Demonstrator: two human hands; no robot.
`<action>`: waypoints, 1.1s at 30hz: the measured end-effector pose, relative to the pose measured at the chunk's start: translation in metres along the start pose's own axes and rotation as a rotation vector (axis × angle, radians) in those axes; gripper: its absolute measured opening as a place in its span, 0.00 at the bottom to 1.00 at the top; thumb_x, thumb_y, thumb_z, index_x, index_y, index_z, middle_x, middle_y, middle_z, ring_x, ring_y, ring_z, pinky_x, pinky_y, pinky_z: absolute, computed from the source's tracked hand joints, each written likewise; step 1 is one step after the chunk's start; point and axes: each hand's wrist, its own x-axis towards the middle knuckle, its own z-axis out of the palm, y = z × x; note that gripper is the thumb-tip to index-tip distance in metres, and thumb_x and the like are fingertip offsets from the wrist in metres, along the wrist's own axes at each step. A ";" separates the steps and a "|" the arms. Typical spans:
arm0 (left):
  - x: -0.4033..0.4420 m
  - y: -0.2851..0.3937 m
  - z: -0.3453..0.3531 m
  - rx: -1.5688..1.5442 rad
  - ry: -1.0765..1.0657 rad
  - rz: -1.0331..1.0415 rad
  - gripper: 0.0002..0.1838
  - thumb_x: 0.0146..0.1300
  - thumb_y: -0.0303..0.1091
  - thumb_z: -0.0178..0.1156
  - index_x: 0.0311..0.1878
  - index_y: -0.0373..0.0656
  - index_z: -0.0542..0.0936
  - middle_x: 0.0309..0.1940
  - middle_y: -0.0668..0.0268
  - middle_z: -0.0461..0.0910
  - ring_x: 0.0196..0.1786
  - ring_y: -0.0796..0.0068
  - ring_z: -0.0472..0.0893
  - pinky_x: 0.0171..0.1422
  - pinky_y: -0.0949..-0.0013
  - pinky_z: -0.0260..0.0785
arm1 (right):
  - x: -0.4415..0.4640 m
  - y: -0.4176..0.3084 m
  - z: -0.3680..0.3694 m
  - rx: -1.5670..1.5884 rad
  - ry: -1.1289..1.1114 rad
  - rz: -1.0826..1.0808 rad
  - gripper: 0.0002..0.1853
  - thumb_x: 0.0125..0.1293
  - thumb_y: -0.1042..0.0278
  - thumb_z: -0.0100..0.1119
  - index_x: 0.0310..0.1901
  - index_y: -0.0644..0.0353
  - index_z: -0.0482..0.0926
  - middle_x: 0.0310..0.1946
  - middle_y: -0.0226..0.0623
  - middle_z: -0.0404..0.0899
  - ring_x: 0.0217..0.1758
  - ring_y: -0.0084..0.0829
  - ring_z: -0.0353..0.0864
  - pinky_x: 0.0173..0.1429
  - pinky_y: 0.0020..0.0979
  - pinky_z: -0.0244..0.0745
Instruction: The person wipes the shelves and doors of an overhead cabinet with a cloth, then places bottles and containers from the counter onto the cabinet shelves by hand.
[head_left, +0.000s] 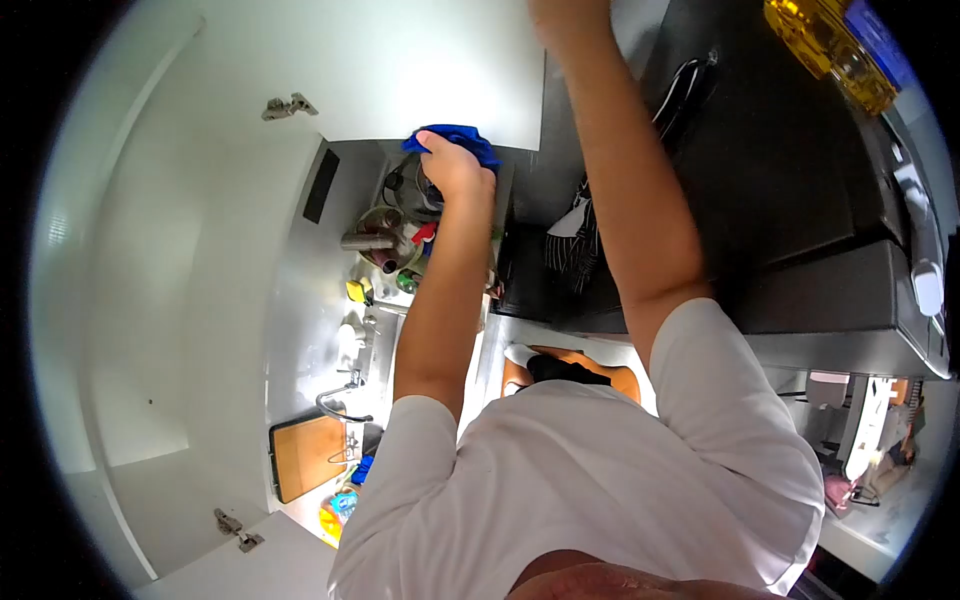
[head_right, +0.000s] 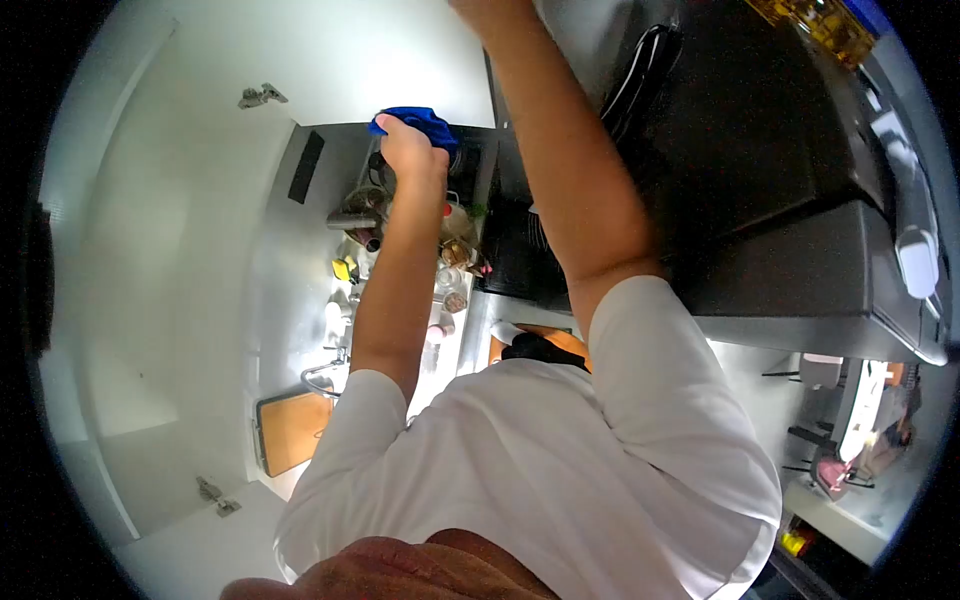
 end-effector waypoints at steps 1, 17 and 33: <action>-0.007 -0.004 0.002 0.005 -0.010 0.006 0.33 0.84 0.54 0.41 0.66 0.26 0.72 0.60 0.47 0.80 0.60 0.50 0.83 0.68 0.48 0.74 | -0.004 -0.005 0.001 0.003 0.012 -0.003 0.37 0.85 0.36 0.38 0.41 0.70 0.78 0.32 0.36 0.74 0.39 0.33 0.74 0.50 0.37 0.71; 0.008 -0.023 -0.015 0.915 -0.166 1.166 0.33 0.77 0.31 0.53 0.75 0.15 0.58 0.79 0.23 0.46 0.83 0.26 0.46 0.88 0.41 0.37 | 0.003 0.014 0.005 0.114 0.007 -0.058 0.41 0.84 0.35 0.40 0.56 0.77 0.80 0.48 0.51 0.84 0.57 0.42 0.81 0.66 0.39 0.71; 0.047 0.010 -0.037 0.717 -0.073 0.750 0.39 0.84 0.48 0.40 0.77 0.14 0.53 0.80 0.26 0.49 0.84 0.32 0.49 0.89 0.48 0.37 | 0.001 0.056 0.003 0.189 0.094 -0.144 0.33 0.84 0.43 0.45 0.64 0.73 0.77 0.63 0.52 0.80 0.63 0.43 0.81 0.71 0.41 0.71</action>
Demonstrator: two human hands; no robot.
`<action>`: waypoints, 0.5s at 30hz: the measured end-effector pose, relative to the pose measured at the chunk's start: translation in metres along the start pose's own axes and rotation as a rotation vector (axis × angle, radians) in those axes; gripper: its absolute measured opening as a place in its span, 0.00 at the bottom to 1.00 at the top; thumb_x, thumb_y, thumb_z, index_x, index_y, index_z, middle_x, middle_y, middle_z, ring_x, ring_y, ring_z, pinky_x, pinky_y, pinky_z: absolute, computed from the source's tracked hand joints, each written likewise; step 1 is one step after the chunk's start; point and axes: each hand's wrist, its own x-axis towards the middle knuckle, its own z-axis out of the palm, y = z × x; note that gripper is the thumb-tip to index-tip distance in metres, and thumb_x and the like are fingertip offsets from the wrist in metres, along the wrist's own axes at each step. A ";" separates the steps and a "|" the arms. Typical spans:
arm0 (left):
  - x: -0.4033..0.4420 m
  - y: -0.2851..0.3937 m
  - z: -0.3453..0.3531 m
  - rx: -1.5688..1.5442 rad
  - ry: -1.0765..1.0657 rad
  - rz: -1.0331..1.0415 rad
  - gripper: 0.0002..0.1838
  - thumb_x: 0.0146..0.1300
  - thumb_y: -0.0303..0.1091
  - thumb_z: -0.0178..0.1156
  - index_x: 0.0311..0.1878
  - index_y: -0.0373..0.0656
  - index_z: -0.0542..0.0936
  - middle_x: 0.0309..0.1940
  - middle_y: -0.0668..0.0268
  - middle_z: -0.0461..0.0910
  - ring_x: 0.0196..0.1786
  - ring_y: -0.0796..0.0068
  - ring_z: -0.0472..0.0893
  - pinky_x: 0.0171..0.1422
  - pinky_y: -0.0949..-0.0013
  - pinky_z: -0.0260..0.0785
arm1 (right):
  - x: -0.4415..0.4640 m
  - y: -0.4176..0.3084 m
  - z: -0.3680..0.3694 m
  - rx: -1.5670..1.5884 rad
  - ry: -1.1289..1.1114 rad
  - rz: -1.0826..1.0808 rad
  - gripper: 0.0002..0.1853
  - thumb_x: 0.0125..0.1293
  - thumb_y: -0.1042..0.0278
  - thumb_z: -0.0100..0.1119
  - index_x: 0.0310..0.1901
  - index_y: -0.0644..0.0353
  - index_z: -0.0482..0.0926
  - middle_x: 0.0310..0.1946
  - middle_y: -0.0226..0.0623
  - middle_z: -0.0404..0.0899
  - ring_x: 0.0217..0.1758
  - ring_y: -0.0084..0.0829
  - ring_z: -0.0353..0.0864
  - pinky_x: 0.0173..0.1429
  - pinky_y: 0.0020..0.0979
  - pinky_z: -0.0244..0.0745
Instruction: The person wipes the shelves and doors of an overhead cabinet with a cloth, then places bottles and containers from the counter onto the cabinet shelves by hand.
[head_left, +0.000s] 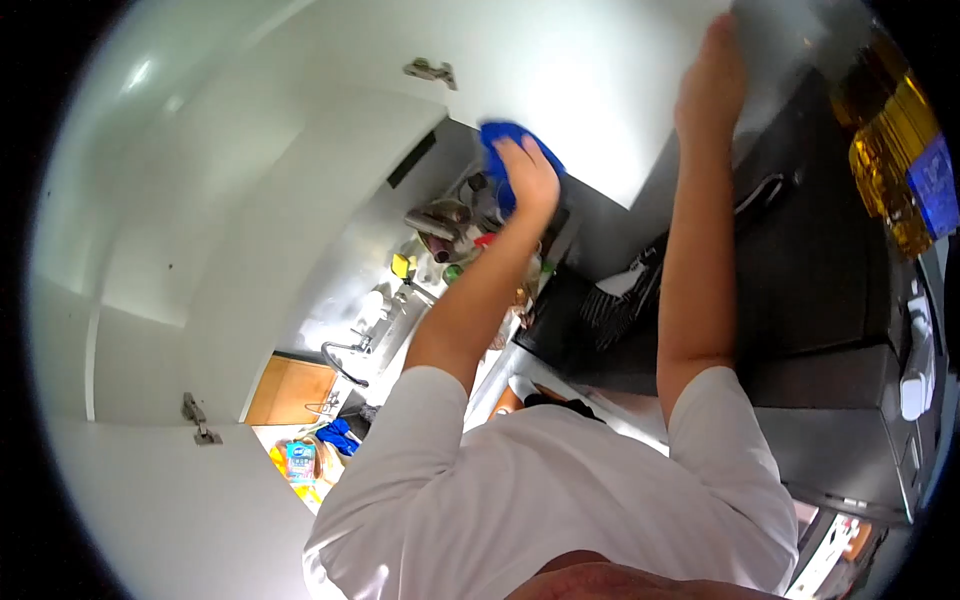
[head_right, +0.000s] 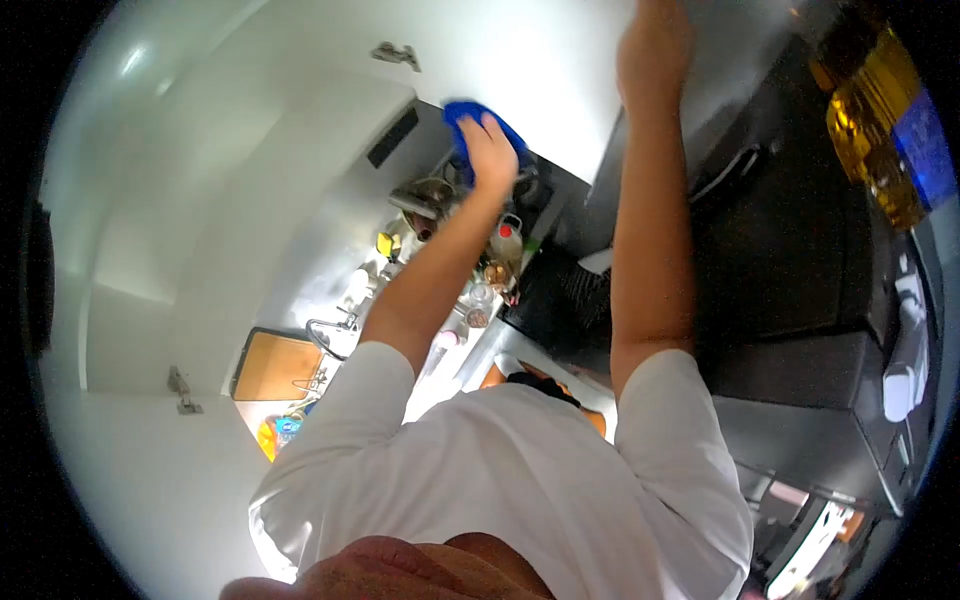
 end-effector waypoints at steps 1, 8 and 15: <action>-0.016 0.004 -0.010 -0.045 -0.105 -0.128 0.39 0.84 0.49 0.41 0.77 0.16 0.55 0.79 0.28 0.52 0.83 0.35 0.53 0.88 0.48 0.41 | 0.000 -0.004 0.001 -0.133 -0.016 -0.004 0.36 0.84 0.40 0.43 0.64 0.73 0.77 0.62 0.52 0.81 0.62 0.42 0.81 0.71 0.42 0.71; -0.042 0.057 -0.097 -0.795 -0.600 -0.702 0.21 0.84 0.46 0.51 0.61 0.37 0.78 0.48 0.60 0.86 0.46 0.67 0.85 0.56 0.58 0.80 | -0.019 -0.078 0.018 0.000 0.011 0.273 0.36 0.83 0.42 0.44 0.69 0.74 0.71 0.68 0.60 0.75 0.71 0.50 0.75 0.74 0.45 0.69; 0.007 0.181 -0.233 -0.854 -0.600 -0.401 0.21 0.82 0.45 0.54 0.63 0.37 0.77 0.49 0.62 0.86 0.47 0.69 0.87 0.55 0.61 0.83 | -0.139 -0.092 0.069 0.338 -0.267 0.101 0.28 0.79 0.57 0.60 0.72 0.65 0.69 0.66 0.49 0.75 0.70 0.41 0.74 0.75 0.40 0.68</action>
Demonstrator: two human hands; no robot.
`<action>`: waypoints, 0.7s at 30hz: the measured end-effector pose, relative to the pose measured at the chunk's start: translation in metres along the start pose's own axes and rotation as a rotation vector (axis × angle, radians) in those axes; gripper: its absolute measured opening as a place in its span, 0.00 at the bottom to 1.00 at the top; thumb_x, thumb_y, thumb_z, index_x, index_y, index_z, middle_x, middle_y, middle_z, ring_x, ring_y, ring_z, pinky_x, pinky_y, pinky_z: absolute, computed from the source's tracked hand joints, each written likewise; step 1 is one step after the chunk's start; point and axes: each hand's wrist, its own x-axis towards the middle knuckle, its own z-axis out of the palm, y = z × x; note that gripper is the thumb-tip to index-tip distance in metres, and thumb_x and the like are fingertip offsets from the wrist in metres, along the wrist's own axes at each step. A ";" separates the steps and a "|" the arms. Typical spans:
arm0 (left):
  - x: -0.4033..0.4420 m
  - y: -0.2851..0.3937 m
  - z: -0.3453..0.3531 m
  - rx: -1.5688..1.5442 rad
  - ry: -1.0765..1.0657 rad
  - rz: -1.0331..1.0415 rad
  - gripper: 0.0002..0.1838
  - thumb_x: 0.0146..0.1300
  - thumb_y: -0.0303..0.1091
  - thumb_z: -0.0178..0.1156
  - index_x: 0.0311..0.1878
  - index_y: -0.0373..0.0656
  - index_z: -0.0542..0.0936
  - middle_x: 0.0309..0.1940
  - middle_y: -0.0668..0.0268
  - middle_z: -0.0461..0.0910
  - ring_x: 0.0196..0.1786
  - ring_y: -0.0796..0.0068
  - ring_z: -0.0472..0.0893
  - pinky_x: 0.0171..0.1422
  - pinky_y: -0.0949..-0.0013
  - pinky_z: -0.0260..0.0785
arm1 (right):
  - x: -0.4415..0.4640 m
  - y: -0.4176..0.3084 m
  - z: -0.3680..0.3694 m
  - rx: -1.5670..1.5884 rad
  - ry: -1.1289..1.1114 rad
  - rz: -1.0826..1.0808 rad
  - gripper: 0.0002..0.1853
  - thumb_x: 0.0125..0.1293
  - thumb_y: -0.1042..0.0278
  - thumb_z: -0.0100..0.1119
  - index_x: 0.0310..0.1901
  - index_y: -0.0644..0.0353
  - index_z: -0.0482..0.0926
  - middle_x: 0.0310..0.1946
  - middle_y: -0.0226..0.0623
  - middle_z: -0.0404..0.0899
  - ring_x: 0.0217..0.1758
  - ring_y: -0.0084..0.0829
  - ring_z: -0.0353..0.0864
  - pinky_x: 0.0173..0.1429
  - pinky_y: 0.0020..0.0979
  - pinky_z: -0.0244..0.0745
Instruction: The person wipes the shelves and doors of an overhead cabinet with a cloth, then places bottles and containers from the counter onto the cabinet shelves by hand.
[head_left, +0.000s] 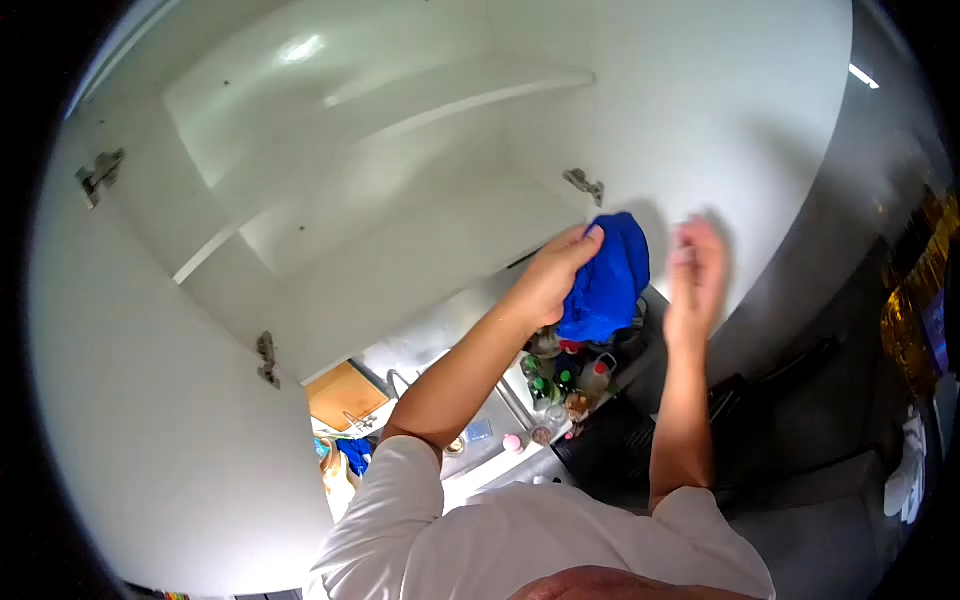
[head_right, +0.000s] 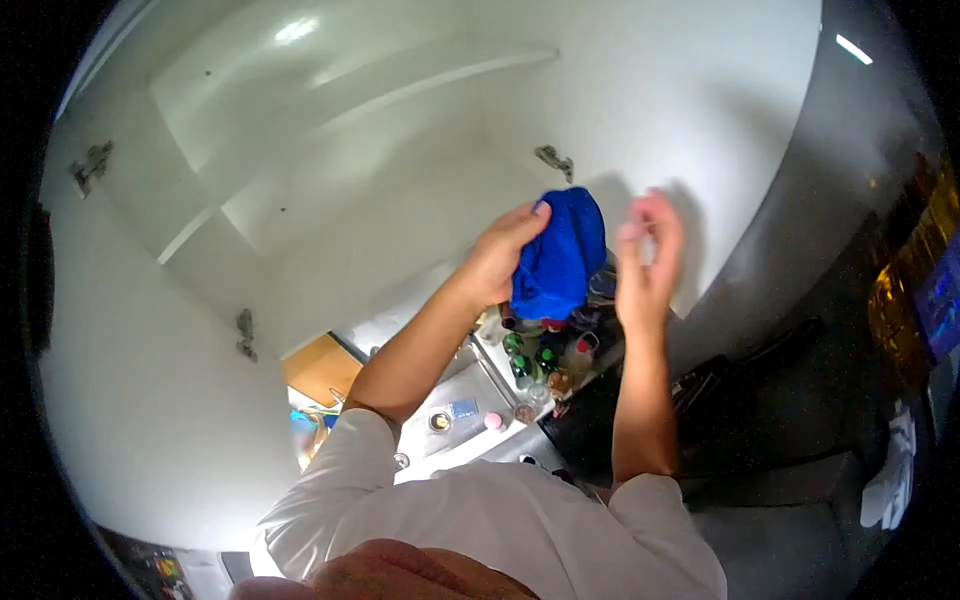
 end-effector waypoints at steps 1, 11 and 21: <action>-0.011 0.021 0.008 0.017 0.036 0.052 0.21 0.82 0.45 0.54 0.64 0.37 0.76 0.49 0.61 0.86 0.47 0.68 0.87 0.56 0.60 0.82 | -0.013 -0.014 0.023 0.189 -0.126 0.354 0.37 0.78 0.56 0.63 0.79 0.65 0.60 0.69 0.49 0.74 0.72 0.38 0.73 0.76 0.38 0.67; -0.067 0.111 -0.021 0.509 0.324 0.414 0.25 0.81 0.41 0.56 0.72 0.35 0.71 0.57 0.63 0.80 0.56 0.74 0.79 0.64 0.67 0.72 | 0.006 -0.032 0.146 0.287 -0.563 0.148 0.23 0.72 0.64 0.69 0.62 0.66 0.75 0.51 0.39 0.83 0.54 0.28 0.82 0.62 0.33 0.76; -0.132 0.202 -0.009 1.305 0.765 0.854 0.28 0.80 0.44 0.58 0.72 0.33 0.73 0.67 0.50 0.79 0.69 0.61 0.77 0.73 0.60 0.68 | 0.215 -0.098 0.199 0.898 -0.164 0.248 0.20 0.73 0.56 0.66 0.56 0.63 0.79 0.48 0.36 0.83 0.52 0.27 0.80 0.59 0.33 0.76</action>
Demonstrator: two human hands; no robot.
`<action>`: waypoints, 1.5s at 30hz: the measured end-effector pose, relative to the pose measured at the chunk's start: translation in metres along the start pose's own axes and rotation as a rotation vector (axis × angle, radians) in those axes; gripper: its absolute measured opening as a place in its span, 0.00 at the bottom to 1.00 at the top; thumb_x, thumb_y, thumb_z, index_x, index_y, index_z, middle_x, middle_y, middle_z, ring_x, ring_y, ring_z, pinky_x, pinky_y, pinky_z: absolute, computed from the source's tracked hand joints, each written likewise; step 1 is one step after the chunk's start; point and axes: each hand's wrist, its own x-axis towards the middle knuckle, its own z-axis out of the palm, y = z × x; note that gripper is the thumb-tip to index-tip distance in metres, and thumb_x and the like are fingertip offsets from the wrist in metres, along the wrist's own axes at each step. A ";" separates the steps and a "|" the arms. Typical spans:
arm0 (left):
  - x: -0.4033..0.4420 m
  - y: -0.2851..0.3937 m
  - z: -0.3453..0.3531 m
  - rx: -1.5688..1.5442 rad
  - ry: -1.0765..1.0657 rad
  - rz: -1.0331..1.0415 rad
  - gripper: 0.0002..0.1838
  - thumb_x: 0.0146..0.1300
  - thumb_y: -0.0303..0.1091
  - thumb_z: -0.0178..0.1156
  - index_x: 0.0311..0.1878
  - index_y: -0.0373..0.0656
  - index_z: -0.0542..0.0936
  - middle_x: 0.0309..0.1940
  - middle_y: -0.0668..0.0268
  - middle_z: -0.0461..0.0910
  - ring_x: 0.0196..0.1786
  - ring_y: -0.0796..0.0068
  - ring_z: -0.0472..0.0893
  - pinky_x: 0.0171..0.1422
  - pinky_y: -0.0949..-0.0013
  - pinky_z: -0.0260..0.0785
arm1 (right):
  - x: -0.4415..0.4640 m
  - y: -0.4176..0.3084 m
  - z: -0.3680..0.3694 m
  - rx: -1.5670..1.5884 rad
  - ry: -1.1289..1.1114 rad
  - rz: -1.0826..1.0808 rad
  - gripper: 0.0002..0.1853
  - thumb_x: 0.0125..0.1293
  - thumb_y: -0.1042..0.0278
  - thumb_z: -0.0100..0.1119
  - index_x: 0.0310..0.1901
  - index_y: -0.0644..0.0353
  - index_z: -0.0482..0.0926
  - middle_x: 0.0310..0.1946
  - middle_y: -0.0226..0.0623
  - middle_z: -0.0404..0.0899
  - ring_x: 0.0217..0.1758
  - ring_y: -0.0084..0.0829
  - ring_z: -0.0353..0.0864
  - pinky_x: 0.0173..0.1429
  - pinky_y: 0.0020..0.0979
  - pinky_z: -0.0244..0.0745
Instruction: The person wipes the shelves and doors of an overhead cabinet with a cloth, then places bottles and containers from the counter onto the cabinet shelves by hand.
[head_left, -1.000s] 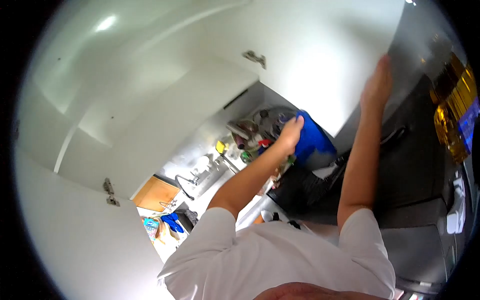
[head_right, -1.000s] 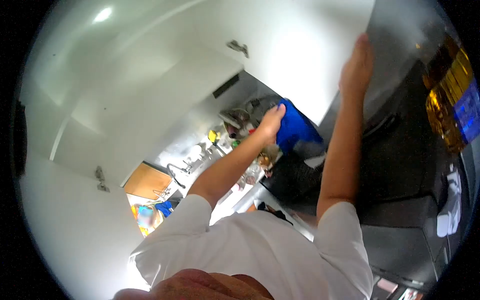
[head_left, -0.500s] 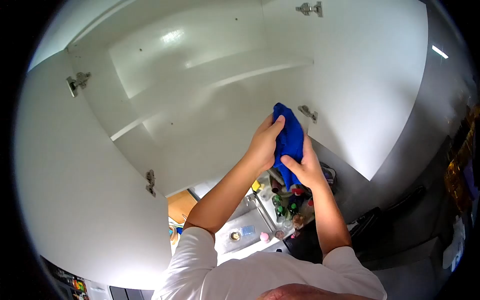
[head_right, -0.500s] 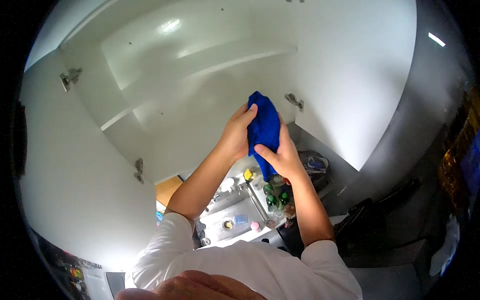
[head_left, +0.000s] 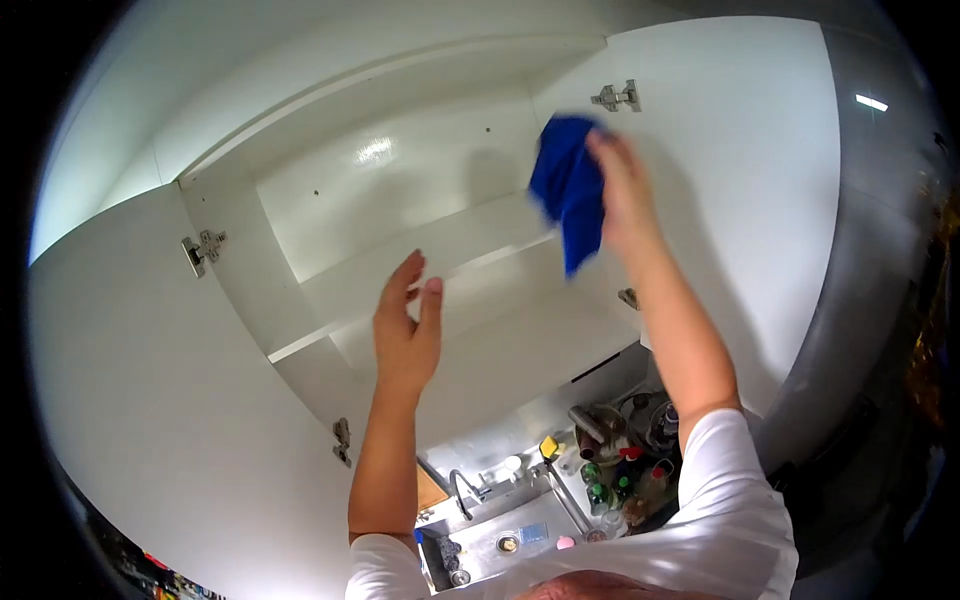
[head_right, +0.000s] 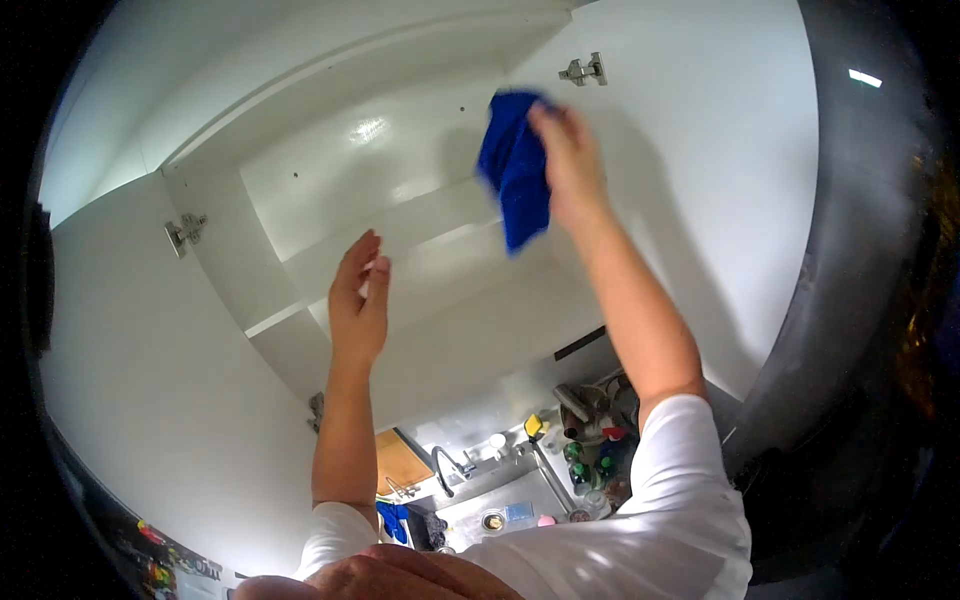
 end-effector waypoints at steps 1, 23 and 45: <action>-0.001 -0.002 -0.007 0.190 0.132 0.089 0.25 0.79 0.42 0.59 0.69 0.33 0.75 0.66 0.48 0.79 0.69 0.55 0.78 0.73 0.57 0.69 | 0.035 -0.005 -0.002 -0.161 0.050 -0.205 0.22 0.74 0.55 0.65 0.58 0.64 0.78 0.49 0.39 0.83 0.54 0.31 0.80 0.61 0.34 0.75; -0.034 -0.044 -0.079 0.737 0.349 0.236 0.21 0.70 0.35 0.66 0.62 0.35 0.80 0.60 0.44 0.82 0.61 0.42 0.81 0.67 0.48 0.72 | 0.122 0.085 0.180 -0.925 0.434 -1.051 0.13 0.68 0.69 0.66 0.47 0.67 0.78 0.44 0.54 0.78 0.50 0.56 0.76 0.58 0.52 0.70; -0.037 -0.065 -0.073 0.785 0.330 0.259 0.18 0.69 0.32 0.65 0.58 0.34 0.82 0.61 0.44 0.80 0.63 0.41 0.78 0.69 0.47 0.70 | -0.011 0.088 0.430 -0.684 -0.231 -1.563 0.19 0.63 0.66 0.63 0.56 0.50 0.86 0.64 0.51 0.79 0.62 0.47 0.79 0.65 0.53 0.73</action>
